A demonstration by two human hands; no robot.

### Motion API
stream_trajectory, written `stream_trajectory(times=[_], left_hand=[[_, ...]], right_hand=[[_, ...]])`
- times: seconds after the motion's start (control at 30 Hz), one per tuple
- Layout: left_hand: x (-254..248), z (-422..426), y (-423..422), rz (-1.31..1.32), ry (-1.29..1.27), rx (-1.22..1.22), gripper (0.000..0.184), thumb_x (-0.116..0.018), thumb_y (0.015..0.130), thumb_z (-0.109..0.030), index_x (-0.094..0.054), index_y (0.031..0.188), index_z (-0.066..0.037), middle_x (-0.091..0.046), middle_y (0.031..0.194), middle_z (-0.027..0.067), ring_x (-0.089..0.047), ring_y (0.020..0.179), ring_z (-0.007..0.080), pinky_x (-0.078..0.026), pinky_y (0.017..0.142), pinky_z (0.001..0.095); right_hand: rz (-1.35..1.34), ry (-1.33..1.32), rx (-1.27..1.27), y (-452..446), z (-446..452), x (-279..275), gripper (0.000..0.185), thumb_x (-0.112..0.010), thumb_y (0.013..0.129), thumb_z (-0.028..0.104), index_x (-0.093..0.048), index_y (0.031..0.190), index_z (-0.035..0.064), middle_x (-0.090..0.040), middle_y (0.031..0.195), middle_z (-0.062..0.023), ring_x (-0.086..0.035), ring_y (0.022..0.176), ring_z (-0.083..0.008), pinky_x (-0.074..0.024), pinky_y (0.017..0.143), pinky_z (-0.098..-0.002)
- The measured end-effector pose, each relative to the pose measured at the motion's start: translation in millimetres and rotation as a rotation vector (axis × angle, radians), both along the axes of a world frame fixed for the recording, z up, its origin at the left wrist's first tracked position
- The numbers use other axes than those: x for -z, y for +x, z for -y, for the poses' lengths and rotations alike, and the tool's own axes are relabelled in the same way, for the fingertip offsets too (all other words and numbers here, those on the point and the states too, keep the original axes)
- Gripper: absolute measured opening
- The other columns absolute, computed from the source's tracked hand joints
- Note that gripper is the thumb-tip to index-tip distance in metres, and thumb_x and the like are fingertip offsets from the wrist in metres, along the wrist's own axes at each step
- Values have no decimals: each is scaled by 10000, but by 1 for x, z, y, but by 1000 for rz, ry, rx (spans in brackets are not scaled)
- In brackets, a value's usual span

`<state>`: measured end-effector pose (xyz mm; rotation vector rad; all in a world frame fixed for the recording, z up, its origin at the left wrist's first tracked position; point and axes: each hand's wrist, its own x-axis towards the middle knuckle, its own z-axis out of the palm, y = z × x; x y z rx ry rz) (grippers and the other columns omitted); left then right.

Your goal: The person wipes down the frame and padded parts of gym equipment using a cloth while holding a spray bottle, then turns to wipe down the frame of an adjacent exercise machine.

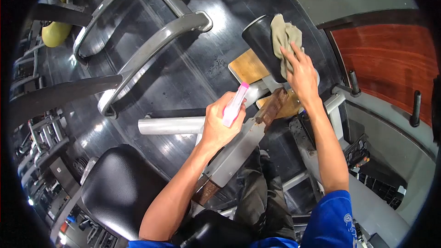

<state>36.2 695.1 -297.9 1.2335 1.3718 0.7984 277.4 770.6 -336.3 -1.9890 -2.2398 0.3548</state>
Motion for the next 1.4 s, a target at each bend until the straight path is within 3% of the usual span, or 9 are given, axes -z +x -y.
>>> stream_trajectory(times=[0.2, 0.27, 0.33, 0.47, 0.6, 0.67, 1.0, 1.27, 1.4], left_hand=[[2, 1, 1, -7, 104, 4, 118, -585, 804, 24, -615, 915, -3, -636, 718, 71, -628, 651, 129, -499, 624, 274], [2, 2, 0, -7, 90, 28, 119, -588, 798, 21, -616, 912, -3, -642, 731, 80, -641, 687, 144, -506, 657, 282], [5, 2, 1, 3, 127, 17, 115, -587, 799, 20, -616, 908, -4, -645, 737, 83, -643, 686, 145, -507, 652, 282], [1, 1, 2, 4, 120, -14, 116, -587, 800, 26, -617, 907, -6, -648, 735, 83, -643, 677, 142, -507, 641, 282], [-3, -3, 0, -18, 114, -10, 107, -591, 806, 22, -619, 906, -5, -645, 724, 79, -635, 660, 136, -504, 629, 278], [-4, -4, 0, -24, 109, -11, 104, -593, 809, 20, -620, 906, -4, -643, 720, 77, -631, 653, 132, -501, 624, 275], [-4, -5, -1, 16, 102, -28, 121, -596, 806, 20, -623, 921, -2, -656, 744, 82, -653, 687, 146, -515, 654, 286], [0, -3, -2, 25, 135, -19, 125, -600, 800, 24, -620, 921, 0, -664, 759, 89, -674, 721, 159, -523, 678, 285], [1, -1, -2, -13, 134, -3, 120, -601, 803, 22, -620, 919, -1, -662, 750, 88, -663, 710, 146, -517, 670, 278]], right_hand=[[-42, -111, -214, 65, 37, -10, 479, -689, 713, 41, -653, 1171, 176, -530, 1383, -46, -601, 1095, -333, -514, 952, -415], [-209, -27, -76, 79, 23, -9, 268, -617, 797, 73, -700, 1052, 91, -672, 1126, -146, -667, 977, -237, -510, 929, -332], [-406, -143, 301, 81, 0, -22, 257, -567, 851, 91, -701, 1071, 79, -694, 1054, -135, -656, 934, -161, -498, 863, -283], [-887, 278, 471, 33, -48, -31, 266, -513, 939, 84, -652, 1161, 35, -671, 1087, -71, -593, 992, -132, -449, 893, -269], [-625, 463, 81, -33, -73, -17, 375, -573, 893, 44, -609, 1260, 115, -618, 1270, -114, -592, 1156, -287, -453, 998, -366], [-40, 183, -136, -46, -64, -3, 507, -601, 803, 22, -589, 1278, 198, -528, 1382, -58, -520, 1227, -334, -488, 983, -409], [89, 115, -166, 12, 25, 2, 574, -687, 711, 24, -618, 1240, 235, -490, 1415, 7, -534, 1179, -310, -517, 938, -391], [-475, 175, 550, 88, 26, 45, 310, -499, 897, 46, -659, 1162, 75, -674, 1153, -123, -639, 1012, -224, -490, 902, -336], [-1061, 115, 733, 88, -35, 59, 311, -489, 956, 116, -635, 1230, 112, -640, 997, -41, -568, 818, -74, -464, 701, -227]])
